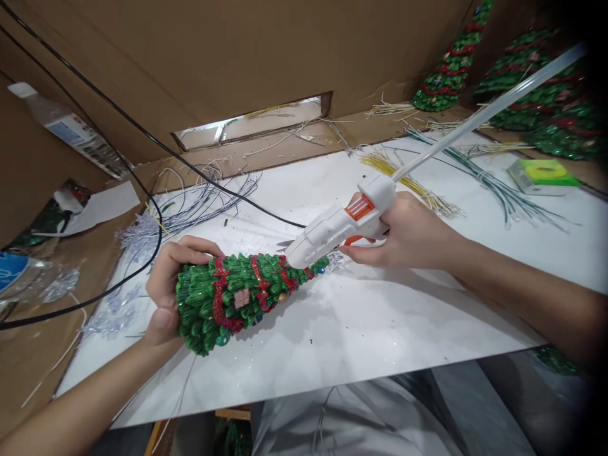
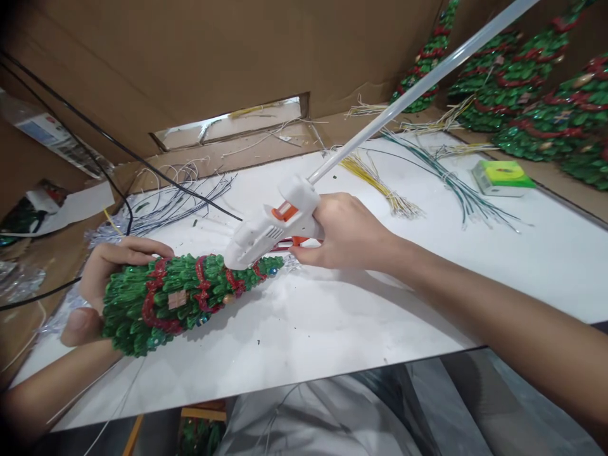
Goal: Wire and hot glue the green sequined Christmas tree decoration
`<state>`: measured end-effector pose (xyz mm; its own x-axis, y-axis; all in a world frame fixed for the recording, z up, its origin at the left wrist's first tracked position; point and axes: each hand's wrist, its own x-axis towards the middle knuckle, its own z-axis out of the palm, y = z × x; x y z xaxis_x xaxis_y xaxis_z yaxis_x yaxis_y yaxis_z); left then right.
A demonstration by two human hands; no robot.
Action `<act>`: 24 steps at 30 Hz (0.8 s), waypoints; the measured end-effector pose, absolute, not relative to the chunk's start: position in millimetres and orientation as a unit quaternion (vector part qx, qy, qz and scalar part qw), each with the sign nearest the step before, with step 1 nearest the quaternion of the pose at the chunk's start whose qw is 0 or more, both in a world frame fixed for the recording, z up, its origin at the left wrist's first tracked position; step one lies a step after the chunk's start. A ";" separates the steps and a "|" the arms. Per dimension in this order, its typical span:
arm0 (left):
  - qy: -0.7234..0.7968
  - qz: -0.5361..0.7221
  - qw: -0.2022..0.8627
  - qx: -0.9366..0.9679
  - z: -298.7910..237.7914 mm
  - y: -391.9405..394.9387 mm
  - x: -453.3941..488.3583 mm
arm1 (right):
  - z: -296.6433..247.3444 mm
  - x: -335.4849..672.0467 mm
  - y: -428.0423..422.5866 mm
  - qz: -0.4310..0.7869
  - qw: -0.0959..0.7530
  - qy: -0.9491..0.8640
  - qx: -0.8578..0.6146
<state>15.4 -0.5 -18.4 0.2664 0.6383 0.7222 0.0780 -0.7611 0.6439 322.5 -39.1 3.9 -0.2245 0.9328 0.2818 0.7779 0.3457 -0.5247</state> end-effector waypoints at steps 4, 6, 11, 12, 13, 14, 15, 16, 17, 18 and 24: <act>0.222 0.567 0.251 0.752 -20.7 2.2 15.0 | 2.7 321.0 -40.2 0.119 0.268 -0.769 -0.569; 0.214 0.566 0.241 0.758 -22.0 4.5 13.6 | 2.4 320.6 -41.3 0.102 0.268 -0.769 -0.572; 0.209 0.561 0.252 0.760 -23.3 6.5 9.7 | 1.3 319.9 -43.4 0.077 0.289 -0.783 -0.546; 0.209 0.560 0.256 0.760 -23.3 6.2 9.1 | 1.0 319.9 -43.7 0.074 0.296 -0.786 -0.538; 0.209 0.560 0.259 0.759 -23.3 5.9 8.7 | 0.7 320.1 -43.9 0.072 0.300 -0.788 -0.533; 0.211 0.560 0.262 0.757 -23.2 5.5 8.4 | 0.3 320.5 -44.1 0.070 0.304 -0.789 -0.529; 0.215 0.558 0.264 0.757 -23.2 5.3 8.2 | -0.3 321.0 -44.2 0.069 0.304 -0.791 -0.527; 0.217 0.557 0.265 0.757 -23.3 5.2 8.1 | -1.3 321.7 -44.2 0.066 0.305 -0.791 -0.526; 0.218 0.557 0.264 0.757 -23.3 5.3 8.1 | -2.4 322.4 -44.1 0.063 0.305 -0.792 -0.525; 0.217 0.558 0.263 0.757 -23.4 5.5 8.2 | -3.8 323.1 -44.0 0.060 0.307 -0.792 -0.524; 0.213 0.558 0.263 0.758 -24.5 5.8 7.0 | -10.3 324.7 -43.1 0.045 0.323 -0.792 -0.517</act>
<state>7.0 5.8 -24.5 0.2863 0.6162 0.7337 0.0295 -0.7711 0.6361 324.7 -43.1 -10.3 -0.2576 0.8473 0.4645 0.7889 0.4620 -0.4052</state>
